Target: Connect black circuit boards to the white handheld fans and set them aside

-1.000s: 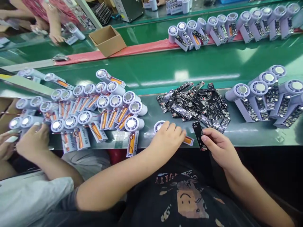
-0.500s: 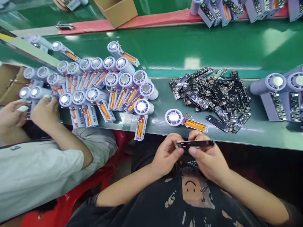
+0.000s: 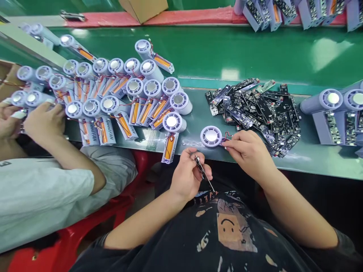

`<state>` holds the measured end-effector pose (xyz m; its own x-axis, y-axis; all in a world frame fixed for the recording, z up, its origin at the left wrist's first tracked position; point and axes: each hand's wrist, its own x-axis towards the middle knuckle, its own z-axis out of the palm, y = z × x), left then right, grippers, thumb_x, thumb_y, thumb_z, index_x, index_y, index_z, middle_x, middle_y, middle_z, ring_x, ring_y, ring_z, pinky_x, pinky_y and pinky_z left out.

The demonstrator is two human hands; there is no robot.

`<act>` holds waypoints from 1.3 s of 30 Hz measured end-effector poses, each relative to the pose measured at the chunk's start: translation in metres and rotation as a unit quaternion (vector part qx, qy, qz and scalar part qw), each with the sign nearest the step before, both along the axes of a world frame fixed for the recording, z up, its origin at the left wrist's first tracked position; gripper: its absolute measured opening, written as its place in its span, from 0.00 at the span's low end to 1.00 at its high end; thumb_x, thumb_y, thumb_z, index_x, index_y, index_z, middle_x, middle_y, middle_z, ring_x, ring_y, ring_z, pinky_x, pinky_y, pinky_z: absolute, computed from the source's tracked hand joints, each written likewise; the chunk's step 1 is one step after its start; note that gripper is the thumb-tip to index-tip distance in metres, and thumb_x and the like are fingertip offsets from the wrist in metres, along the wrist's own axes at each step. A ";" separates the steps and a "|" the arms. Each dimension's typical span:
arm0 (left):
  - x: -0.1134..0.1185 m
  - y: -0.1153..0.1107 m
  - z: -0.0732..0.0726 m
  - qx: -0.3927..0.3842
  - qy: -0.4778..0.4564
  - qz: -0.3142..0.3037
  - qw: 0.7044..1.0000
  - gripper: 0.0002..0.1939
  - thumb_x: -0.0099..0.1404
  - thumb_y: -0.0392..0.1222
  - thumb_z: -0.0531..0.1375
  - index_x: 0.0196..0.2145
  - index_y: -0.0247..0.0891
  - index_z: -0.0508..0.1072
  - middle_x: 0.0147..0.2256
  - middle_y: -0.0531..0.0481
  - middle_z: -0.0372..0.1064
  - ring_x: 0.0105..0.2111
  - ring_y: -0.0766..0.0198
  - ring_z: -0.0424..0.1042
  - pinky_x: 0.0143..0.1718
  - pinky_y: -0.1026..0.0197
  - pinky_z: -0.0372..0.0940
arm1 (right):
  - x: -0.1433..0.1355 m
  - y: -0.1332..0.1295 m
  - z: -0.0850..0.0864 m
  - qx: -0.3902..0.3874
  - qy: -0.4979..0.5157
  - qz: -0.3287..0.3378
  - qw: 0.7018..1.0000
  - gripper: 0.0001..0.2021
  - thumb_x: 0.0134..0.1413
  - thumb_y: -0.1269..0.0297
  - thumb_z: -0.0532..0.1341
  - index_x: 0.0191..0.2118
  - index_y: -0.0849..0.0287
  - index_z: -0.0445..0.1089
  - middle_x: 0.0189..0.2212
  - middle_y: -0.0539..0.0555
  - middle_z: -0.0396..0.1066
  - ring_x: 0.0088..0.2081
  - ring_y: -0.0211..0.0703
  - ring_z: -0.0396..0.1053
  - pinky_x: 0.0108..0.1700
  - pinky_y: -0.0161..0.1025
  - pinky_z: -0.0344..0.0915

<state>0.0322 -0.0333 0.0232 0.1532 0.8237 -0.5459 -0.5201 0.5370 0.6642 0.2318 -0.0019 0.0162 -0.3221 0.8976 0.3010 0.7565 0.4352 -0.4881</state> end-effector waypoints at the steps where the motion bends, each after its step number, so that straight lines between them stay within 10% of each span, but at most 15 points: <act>1: -0.001 0.001 0.002 0.006 -0.018 -0.002 1.000 0.18 0.52 0.35 0.57 0.41 0.43 0.58 0.27 0.62 0.63 0.19 0.70 0.68 0.20 0.66 0.64 | -0.003 0.001 -0.001 0.001 -0.007 0.003 1.000 0.09 0.63 0.67 0.59 0.39 0.54 0.79 0.34 0.55 0.73 0.37 0.46 0.66 0.42 0.45 0.63; 5: -0.009 0.003 0.001 0.041 -0.054 -0.081 0.994 0.17 0.51 0.42 0.61 0.40 0.39 0.65 0.23 0.59 0.62 0.18 0.74 0.58 0.20 0.69 0.55 | -0.010 -0.002 -0.002 -0.010 -0.013 0.012 1.000 0.08 0.62 0.67 0.59 0.38 0.55 0.78 0.35 0.55 0.72 0.38 0.46 0.65 0.42 0.45 0.61; 8: -0.009 0.006 -0.005 0.130 0.116 -0.155 0.972 0.13 0.55 0.42 0.64 0.38 0.38 0.69 0.23 0.59 0.63 0.19 0.74 0.56 0.22 0.68 0.55 | -0.016 -0.004 -0.002 -0.033 0.011 0.020 0.999 0.07 0.62 0.67 0.60 0.37 0.56 0.77 0.35 0.55 0.69 0.38 0.45 0.64 0.41 0.44 0.60; 14: -0.007 0.018 -0.011 0.368 0.462 -0.150 0.793 0.01 0.62 0.37 0.62 0.32 0.38 0.74 0.31 0.51 0.76 0.31 0.64 0.73 0.33 0.63 0.66 | -0.035 -0.010 -0.002 -0.012 0.010 -0.017 1.000 0.08 0.61 0.67 0.60 0.33 0.56 0.77 0.32 0.54 0.68 0.36 0.45 0.62 0.38 0.43 0.55; 18: -0.015 0.023 -0.012 0.416 0.496 -0.138 0.749 0.03 0.64 0.36 0.61 0.34 0.37 0.76 0.32 0.50 0.78 0.32 0.63 0.76 0.35 0.62 0.69 | -0.041 -0.011 -0.003 -0.005 0.012 -0.019 1.000 0.09 0.62 0.65 0.60 0.32 0.54 0.78 0.31 0.53 0.68 0.36 0.45 0.61 0.37 0.43 0.53; 26: -0.010 0.021 -0.027 0.280 0.308 -0.069 0.906 0.05 0.65 0.41 0.63 0.34 0.37 0.75 0.28 0.51 0.77 0.28 0.65 0.76 0.34 0.62 0.71 | -0.048 -0.010 -0.013 -0.080 0.151 -0.084 0.982 0.07 0.58 0.65 0.63 0.36 0.48 0.81 0.31 0.52 0.66 0.37 0.45 0.64 0.41 0.46 0.58; 33: -0.011 0.022 -0.021 0.346 0.402 -0.074 0.845 0.01 0.63 0.38 0.63 0.34 0.39 0.74 0.32 0.52 0.74 0.35 0.64 0.73 0.41 0.60 0.67 | -0.054 -0.010 -0.019 -0.156 0.248 -0.120 0.949 0.06 0.54 0.64 0.63 0.30 0.51 0.78 0.31 0.51 0.65 0.37 0.44 0.65 0.42 0.47 0.61; 39: -0.025 0.008 -0.013 0.139 0.099 -0.130 0.977 0.08 0.59 0.38 0.58 0.35 0.41 0.60 0.31 0.58 0.65 0.20 0.74 0.61 0.23 0.67 0.61 | -0.060 -0.013 -0.021 -0.059 0.221 -0.130 0.965 0.07 0.52 0.66 0.61 0.27 0.54 0.75 0.28 0.50 0.61 0.34 0.43 0.62 0.40 0.46 0.57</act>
